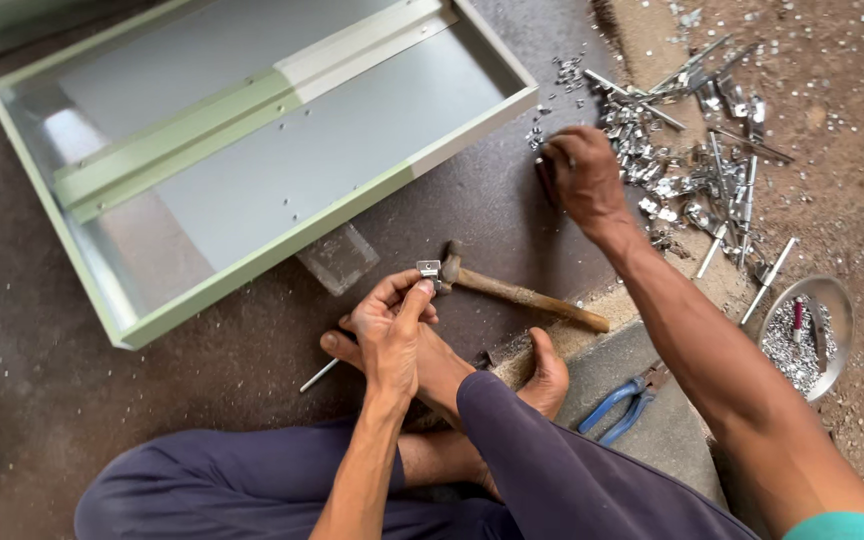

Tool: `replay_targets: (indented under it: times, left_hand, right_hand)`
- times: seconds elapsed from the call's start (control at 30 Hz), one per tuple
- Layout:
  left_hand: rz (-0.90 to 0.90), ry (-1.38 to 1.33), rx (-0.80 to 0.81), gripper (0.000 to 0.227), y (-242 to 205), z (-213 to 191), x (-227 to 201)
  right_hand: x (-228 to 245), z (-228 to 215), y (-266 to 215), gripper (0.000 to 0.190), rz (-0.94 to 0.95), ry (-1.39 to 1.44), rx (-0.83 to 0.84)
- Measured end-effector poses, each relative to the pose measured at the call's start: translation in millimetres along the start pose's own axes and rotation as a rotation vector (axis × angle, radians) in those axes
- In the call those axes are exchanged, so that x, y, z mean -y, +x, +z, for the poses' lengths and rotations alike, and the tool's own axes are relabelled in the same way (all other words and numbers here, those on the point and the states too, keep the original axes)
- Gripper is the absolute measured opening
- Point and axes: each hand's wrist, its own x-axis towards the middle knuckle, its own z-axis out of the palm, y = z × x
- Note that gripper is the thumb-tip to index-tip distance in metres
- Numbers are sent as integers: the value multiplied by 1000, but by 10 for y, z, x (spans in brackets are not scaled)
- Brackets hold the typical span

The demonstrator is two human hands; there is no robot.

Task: The person assembles metal boxes by attaching metal latches and hinges to the sides of rectangular metal panels. They use a hammer and a metal punch to secure the components into pre-drilled holes. The person works on multiple units, stacking the completed boxes as they finish each one.

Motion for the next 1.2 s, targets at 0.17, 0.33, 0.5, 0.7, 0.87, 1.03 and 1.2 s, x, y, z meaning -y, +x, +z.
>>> replay_targets:
  times: [0.17, 0.33, 0.5, 0.7, 0.87, 1.03, 1.2]
  left_hand:
    - [37, 63, -31, 21, 12, -50, 10]
    - [72, 232, -18, 22, -15, 31, -56]
    - [145, 352, 5, 23, -77, 122, -190]
    - [188, 440, -11, 21, -72, 141, -247]
    - [277, 428, 31, 19, -16, 227, -293]
    - [356, 501, 9, 17, 42, 291, -404]
    - [411, 584, 108, 15, 23, 177, -472]
  right_hand:
    - [-160, -70, -18, 21, 160, -49, 123]
    - [-271, 71, 275, 18, 165, 44, 0]
    - [-448, 95, 418, 15, 108, 83, 14]
    - [-449, 101, 566, 10, 172, -18, 5]
    - [529, -453, 488, 16, 399, 416, -47]
    - [1625, -833, -44, 11, 233, 814, 202]
    - [1922, -800, -89, 15, 54, 696, 195]
